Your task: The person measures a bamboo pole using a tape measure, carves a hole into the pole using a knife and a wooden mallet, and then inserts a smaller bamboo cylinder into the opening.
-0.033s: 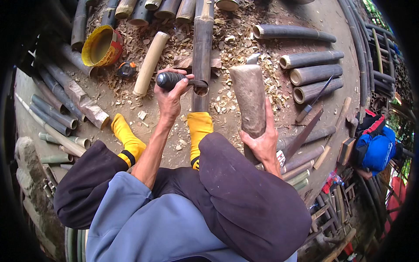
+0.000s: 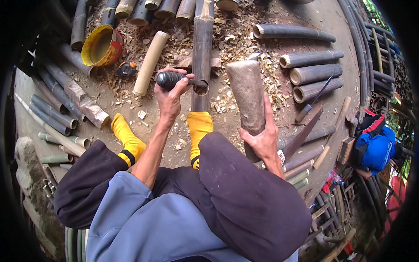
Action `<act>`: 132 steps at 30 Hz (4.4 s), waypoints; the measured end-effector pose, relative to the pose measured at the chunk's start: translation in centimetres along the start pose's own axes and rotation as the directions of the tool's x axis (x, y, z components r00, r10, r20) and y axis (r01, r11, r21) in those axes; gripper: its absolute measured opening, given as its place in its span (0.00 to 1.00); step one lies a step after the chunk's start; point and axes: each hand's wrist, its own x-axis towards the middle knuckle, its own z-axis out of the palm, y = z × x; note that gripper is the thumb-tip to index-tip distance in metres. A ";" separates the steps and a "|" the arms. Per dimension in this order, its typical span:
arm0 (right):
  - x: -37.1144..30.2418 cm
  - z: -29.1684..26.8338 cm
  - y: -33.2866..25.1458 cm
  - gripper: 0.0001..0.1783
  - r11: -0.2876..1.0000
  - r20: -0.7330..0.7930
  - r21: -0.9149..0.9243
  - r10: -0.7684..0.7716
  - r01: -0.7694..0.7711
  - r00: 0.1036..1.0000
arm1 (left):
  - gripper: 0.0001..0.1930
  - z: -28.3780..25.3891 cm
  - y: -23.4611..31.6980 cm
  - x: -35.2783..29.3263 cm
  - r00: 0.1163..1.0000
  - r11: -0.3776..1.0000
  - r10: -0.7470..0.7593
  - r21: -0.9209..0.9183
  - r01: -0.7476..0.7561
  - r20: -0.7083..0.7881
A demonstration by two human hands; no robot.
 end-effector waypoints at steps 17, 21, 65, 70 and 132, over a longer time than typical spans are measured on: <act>10.8 -0.6 -12.9 0.50 0.560 0.277 0.031 -0.801 0.828 0.531 | 0.12 -1.8 -2.5 -1.2 0.976 0.915 0.211 0.363 -0.176 -0.058; 11.4 -0.2 -12.7 0.51 0.528 0.331 0.015 -0.804 0.849 0.494 | 0.14 -3.7 -3.3 -0.5 0.803 0.251 0.521 0.848 -0.468 0.289; 7.5 -2.6 -6.4 0.51 0.865 0.100 0.012 -0.500 0.501 0.860 | 0.15 -2.5 -0.8 -3.6 0.962 0.965 -0.039 -0.260 -0.034 -0.270; 6.8 -2.0 -3.9 0.51 0.882 0.030 -0.047 -0.468 0.469 0.883 | 0.18 -3.1 -0.2 -3.0 0.992 0.997 -0.018 -0.072 0.027 0.127; -0.1 2.1 22.3 0.29 0.768 -0.556 -0.420 0.203 -0.484 0.806 | 0.15 -4.8 5.1 14.0 0.948 0.334 0.283 0.911 -0.241 0.146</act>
